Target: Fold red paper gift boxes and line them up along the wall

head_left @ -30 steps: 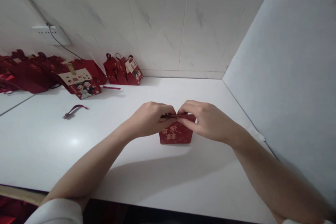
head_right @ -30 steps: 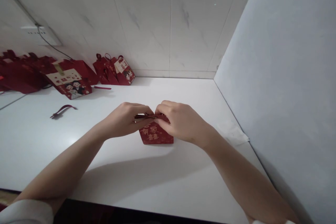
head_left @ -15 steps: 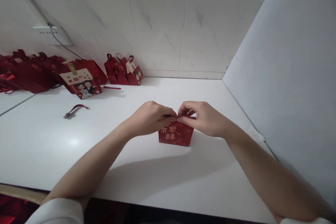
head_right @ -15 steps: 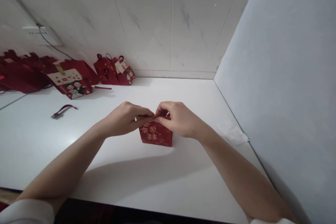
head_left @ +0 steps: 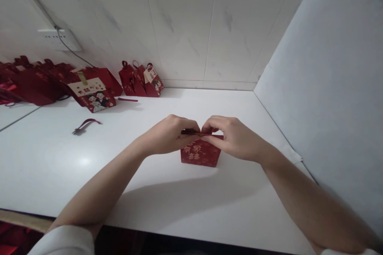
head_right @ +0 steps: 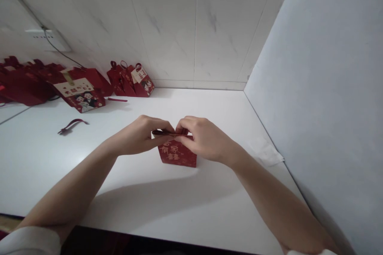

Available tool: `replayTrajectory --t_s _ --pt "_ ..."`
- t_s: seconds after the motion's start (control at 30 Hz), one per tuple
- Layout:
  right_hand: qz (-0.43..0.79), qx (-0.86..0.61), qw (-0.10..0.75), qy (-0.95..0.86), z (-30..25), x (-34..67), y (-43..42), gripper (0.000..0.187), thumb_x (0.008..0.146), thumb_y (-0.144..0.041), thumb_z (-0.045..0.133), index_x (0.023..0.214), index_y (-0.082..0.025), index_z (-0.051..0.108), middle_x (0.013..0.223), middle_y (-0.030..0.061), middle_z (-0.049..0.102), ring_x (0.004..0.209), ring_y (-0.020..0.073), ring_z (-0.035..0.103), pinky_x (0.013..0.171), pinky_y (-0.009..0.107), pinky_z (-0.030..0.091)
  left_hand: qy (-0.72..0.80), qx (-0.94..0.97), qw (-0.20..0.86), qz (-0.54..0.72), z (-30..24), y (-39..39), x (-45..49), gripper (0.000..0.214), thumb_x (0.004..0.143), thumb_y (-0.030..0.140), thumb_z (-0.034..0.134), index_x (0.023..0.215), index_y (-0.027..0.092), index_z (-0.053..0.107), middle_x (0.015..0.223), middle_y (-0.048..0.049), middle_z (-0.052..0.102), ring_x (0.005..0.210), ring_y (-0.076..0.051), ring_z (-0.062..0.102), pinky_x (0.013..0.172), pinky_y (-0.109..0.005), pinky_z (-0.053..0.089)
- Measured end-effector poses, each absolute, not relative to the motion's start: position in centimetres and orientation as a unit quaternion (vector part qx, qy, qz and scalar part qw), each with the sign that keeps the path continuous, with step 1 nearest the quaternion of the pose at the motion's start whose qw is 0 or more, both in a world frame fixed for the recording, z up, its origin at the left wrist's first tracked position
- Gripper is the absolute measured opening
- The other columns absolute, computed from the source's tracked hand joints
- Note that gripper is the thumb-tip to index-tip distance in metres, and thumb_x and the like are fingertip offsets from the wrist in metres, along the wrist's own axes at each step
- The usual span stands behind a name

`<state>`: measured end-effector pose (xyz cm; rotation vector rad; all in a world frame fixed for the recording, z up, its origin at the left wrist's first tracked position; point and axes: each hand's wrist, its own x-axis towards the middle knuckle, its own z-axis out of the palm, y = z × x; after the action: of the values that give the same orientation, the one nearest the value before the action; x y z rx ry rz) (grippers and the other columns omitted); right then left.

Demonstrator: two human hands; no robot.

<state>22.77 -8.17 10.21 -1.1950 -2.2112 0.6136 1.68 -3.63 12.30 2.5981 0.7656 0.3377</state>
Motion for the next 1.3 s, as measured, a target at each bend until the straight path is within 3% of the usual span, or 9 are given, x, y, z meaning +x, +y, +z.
replayTrajectory --t_s 0.43,0.7,1.3 --pt "0.135 -0.441 0.243 -0.854 10.00 22.57 -8.23 0.009 0.090 -0.021 0.048 0.091 -0.020 0.057 0.089 0.0017 0.063 0.075 0.0143 0.057 0.066 0.027 0.042 0.246 0.955 0.104 0.126 11.75 -3.41 1.75 0.019 0.087 0.021 0.049 0.094 0.020 0.066 0.079 0.0007 0.069 0.059 -0.008 0.055 0.058 -0.019 0.038" --pt "0.063 -0.433 0.249 -0.864 9.80 22.06 -8.35 0.007 0.083 -0.015 0.051 0.088 -0.018 0.055 0.083 0.0019 0.060 0.072 0.0143 0.054 0.064 0.027 0.040 0.267 0.952 0.107 0.109 12.12 -3.85 2.01 0.016 0.083 0.020 0.051 0.088 0.017 0.066 0.073 0.0003 0.067 0.057 -0.009 0.053 0.056 -0.020 0.037" --pt "0.060 -0.403 0.259 -0.876 9.65 22.23 -8.17 0.007 0.081 -0.014 0.052 0.087 -0.018 0.054 0.083 0.0033 0.060 0.073 0.0157 0.054 0.066 0.029 0.041 0.252 0.946 0.151 0.137 11.91 -3.64 1.98 0.014 0.076 0.018 0.054 0.083 0.016 0.066 0.065 0.0018 0.063 0.052 -0.007 0.047 0.054 -0.018 0.038"
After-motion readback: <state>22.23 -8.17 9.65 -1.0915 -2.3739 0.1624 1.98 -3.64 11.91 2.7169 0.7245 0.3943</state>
